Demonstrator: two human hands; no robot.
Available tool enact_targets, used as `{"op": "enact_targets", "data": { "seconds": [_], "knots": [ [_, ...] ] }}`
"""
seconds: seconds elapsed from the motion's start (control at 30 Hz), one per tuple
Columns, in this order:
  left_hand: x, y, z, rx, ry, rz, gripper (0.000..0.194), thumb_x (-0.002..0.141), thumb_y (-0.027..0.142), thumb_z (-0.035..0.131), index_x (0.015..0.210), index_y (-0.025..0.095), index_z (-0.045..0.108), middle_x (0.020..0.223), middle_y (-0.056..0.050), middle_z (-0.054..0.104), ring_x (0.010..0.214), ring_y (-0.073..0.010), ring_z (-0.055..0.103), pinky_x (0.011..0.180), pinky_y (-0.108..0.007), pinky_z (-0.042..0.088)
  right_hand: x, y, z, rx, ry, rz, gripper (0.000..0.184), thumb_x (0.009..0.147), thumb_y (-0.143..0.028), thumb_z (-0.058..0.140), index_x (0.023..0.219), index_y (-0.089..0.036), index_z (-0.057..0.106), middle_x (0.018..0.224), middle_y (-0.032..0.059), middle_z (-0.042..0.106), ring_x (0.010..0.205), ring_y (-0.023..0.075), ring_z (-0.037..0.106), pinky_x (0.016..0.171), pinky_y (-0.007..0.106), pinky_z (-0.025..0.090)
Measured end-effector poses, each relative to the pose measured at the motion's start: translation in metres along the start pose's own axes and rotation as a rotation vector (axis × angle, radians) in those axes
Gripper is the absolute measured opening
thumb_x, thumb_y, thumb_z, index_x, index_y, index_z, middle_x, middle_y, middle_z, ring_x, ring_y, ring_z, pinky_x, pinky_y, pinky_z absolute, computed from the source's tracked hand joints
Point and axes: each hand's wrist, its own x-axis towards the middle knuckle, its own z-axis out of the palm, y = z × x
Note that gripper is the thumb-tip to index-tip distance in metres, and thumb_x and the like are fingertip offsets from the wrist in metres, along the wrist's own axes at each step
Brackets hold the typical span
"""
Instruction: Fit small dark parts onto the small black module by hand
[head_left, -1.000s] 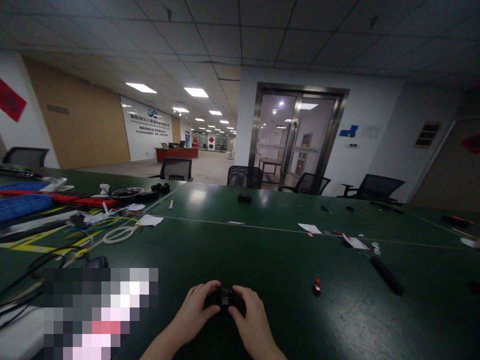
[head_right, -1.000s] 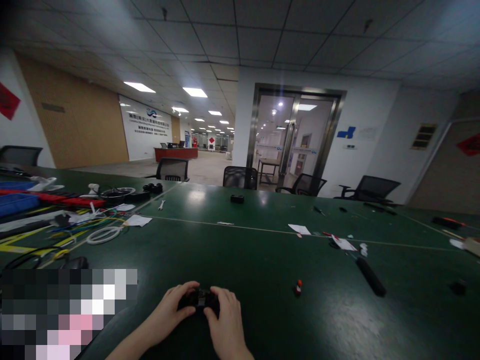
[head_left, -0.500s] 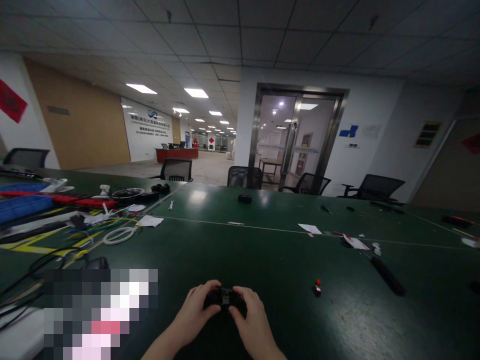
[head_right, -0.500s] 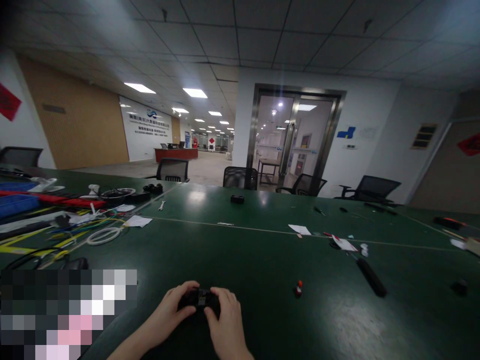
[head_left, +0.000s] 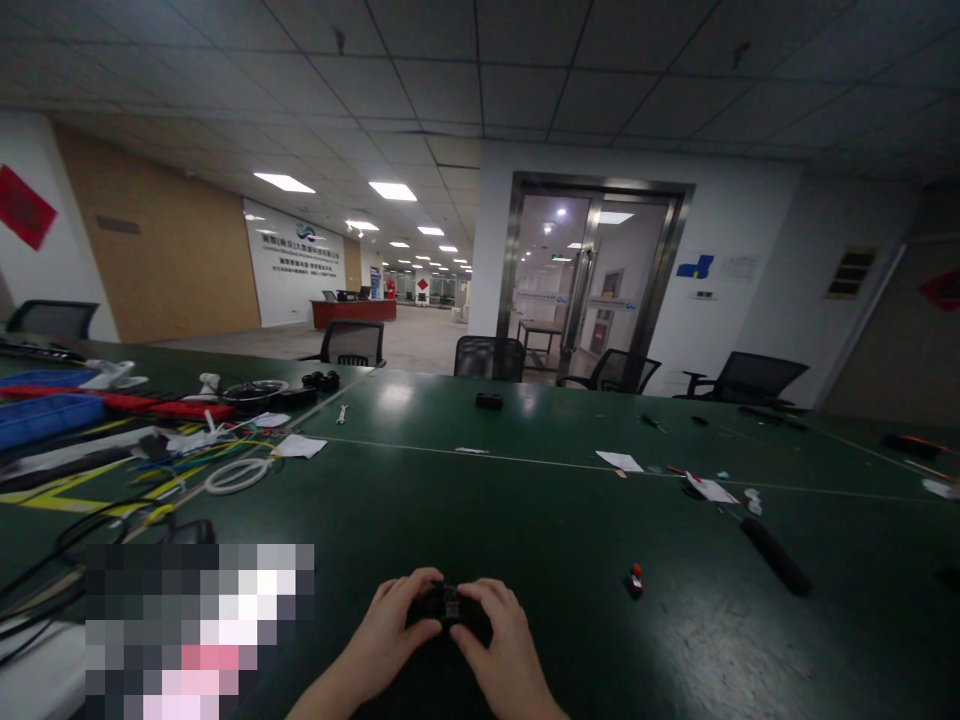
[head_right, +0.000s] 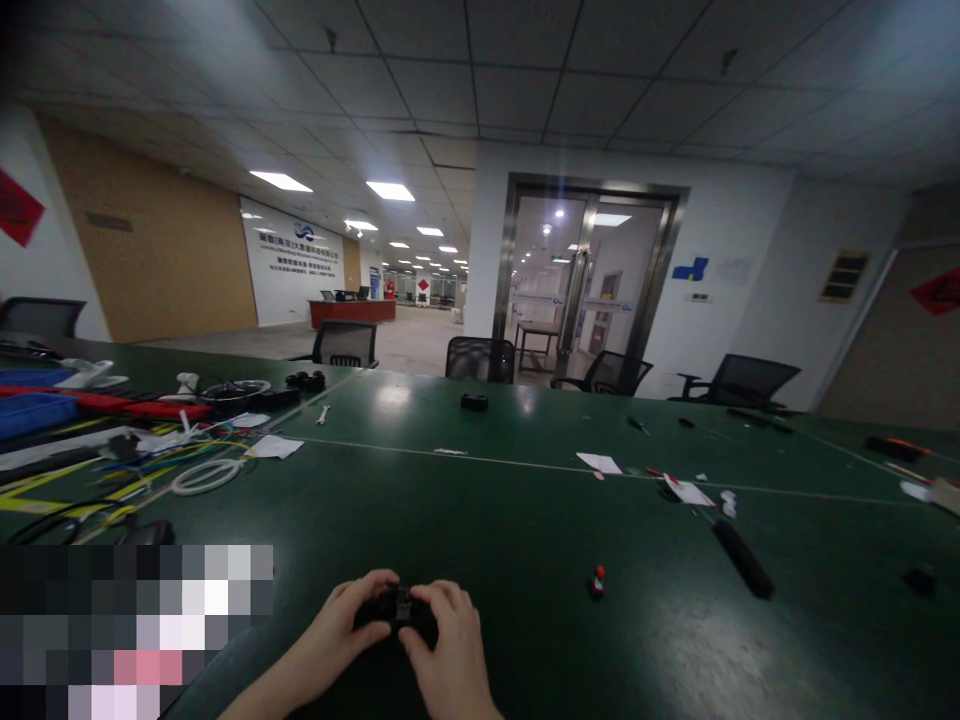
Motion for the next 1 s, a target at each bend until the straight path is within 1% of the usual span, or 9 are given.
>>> {"op": "enact_targets", "data": {
  "seconds": [0.2, 0.33, 0.47, 0.63, 0.73, 0.83, 1.0],
  "knots": [
    [-0.001, 0.001, 0.000, 0.011, -0.017, 0.011, 0.047, 0.070, 0.022, 0.053, 0.117, 0.025, 0.051, 0.117, -0.002, 0.058, 0.110, -0.0236, 0.046, 0.096, -0.034, 0.034, 0.000, -0.004, -0.001, -0.070, -0.037, 0.004, 0.027, 0.070, -0.022, 0.059, 0.094, -0.032, 0.066, 0.112, 0.0023, 0.056, 0.110, 0.0243, 0.050, 0.094, 0.039, 0.037],
    [0.000, -0.002, 0.001, 0.009, -0.018, 0.029, 0.047, 0.069, 0.022, 0.055, 0.116, 0.025, 0.051, 0.116, -0.002, 0.058, 0.110, -0.0233, 0.046, 0.096, -0.033, 0.034, 0.000, -0.004, -0.001, -0.105, -0.067, 0.024, 0.027, 0.070, -0.020, 0.059, 0.094, -0.032, 0.065, 0.115, 0.0014, 0.055, 0.112, 0.0241, 0.048, 0.094, 0.039, 0.036],
    [0.001, -0.006, 0.002, 0.024, -0.020, 0.041, 0.046, 0.071, 0.023, 0.056, 0.116, 0.026, 0.051, 0.114, -0.001, 0.058, 0.109, -0.0234, 0.046, 0.095, -0.034, 0.034, 0.000, -0.005, -0.002, -0.116, -0.090, 0.034, 0.025, 0.073, -0.020, 0.057, 0.094, -0.031, 0.064, 0.118, 0.0004, 0.054, 0.115, 0.0231, 0.047, 0.095, 0.038, 0.036],
    [0.000, -0.002, 0.000, 0.043, -0.027, 0.032, 0.046, 0.071, 0.024, 0.055, 0.116, 0.026, 0.051, 0.114, -0.002, 0.058, 0.109, -0.0238, 0.046, 0.095, -0.034, 0.035, 0.001, -0.006, -0.002, -0.146, -0.110, 0.027, 0.025, 0.074, -0.018, 0.055, 0.095, -0.029, 0.064, 0.118, 0.0010, 0.054, 0.115, 0.0227, 0.046, 0.096, 0.038, 0.036],
    [-0.001, 0.003, -0.001, 0.054, -0.026, 0.022, 0.046, 0.070, 0.023, 0.055, 0.116, 0.025, 0.052, 0.114, -0.002, 0.059, 0.108, -0.0242, 0.047, 0.094, -0.035, 0.035, 0.000, -0.006, -0.003, -0.094, -0.088, 0.014, 0.024, 0.074, -0.019, 0.056, 0.094, -0.030, 0.064, 0.116, 0.0006, 0.056, 0.112, 0.0227, 0.049, 0.093, 0.039, 0.038],
    [-0.002, 0.007, -0.003, 0.053, -0.019, 0.014, 0.046, 0.070, 0.024, 0.055, 0.115, 0.025, 0.052, 0.112, -0.001, 0.060, 0.108, -0.0246, 0.047, 0.094, -0.035, 0.036, 0.000, -0.004, -0.004, -0.020, -0.033, -0.040, 0.021, 0.074, -0.021, 0.056, 0.091, -0.030, 0.065, 0.111, 0.0006, 0.059, 0.108, 0.0234, 0.052, 0.090, 0.040, 0.041],
    [-0.001, 0.006, -0.002, 0.045, -0.009, 0.006, 0.048, 0.068, 0.024, 0.056, 0.115, 0.025, 0.052, 0.112, -0.002, 0.060, 0.107, -0.0248, 0.048, 0.094, -0.035, 0.036, 0.000, 0.001, 0.000, 0.018, 0.046, -0.095, 0.020, 0.076, -0.024, 0.055, 0.091, -0.030, 0.065, 0.107, 0.0014, 0.061, 0.104, 0.0239, 0.054, 0.087, 0.038, 0.043]
  ]
}}
